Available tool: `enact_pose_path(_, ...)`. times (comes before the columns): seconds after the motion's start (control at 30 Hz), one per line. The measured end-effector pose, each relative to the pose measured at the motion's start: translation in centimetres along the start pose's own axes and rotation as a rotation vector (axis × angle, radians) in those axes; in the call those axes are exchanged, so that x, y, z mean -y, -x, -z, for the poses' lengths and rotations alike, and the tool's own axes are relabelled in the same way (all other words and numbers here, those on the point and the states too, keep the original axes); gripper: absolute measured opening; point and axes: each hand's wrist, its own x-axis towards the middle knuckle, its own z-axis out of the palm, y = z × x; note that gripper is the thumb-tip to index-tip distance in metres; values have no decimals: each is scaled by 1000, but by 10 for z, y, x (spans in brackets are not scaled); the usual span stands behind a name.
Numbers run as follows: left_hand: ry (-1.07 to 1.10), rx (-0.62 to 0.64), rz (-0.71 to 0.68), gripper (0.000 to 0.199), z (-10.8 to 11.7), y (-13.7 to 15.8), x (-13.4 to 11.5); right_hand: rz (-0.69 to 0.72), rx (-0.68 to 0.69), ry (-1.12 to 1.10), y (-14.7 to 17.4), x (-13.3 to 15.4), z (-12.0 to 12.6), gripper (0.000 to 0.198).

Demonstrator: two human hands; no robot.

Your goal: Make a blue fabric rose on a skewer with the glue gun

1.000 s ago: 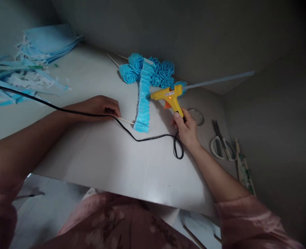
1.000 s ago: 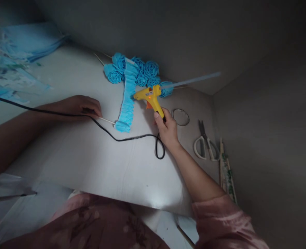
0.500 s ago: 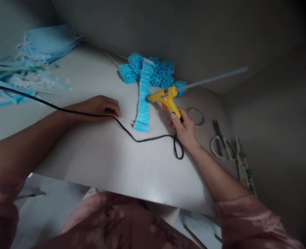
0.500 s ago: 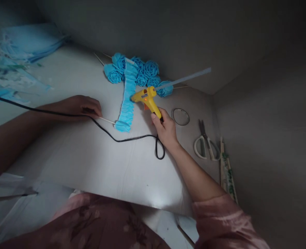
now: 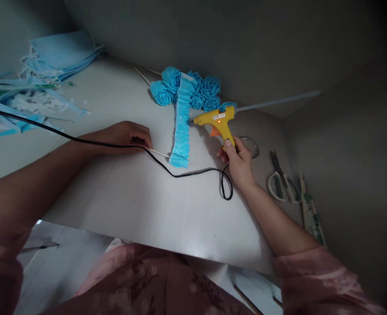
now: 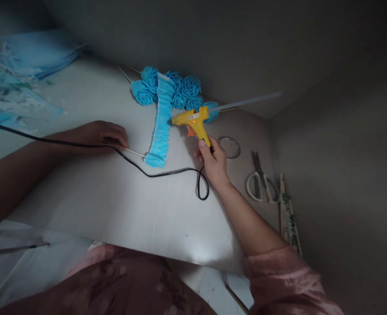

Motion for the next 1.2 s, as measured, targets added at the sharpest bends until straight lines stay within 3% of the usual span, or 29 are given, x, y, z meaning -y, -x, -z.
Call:
enact_pose_path(0.4, -2, 35, 0, 30, 3, 0, -6, 0, 10, -34, 0, -3, 1, 43)
enact_pose_path(0.67, 39, 5, -10, 37, 0, -1, -1, 16, 24, -50, 1, 0, 1, 43)
enact_pose_path(1.2, 23, 3, 1, 34, -2, -1, 3, 117, 79, 156, 5, 6, -1, 45)
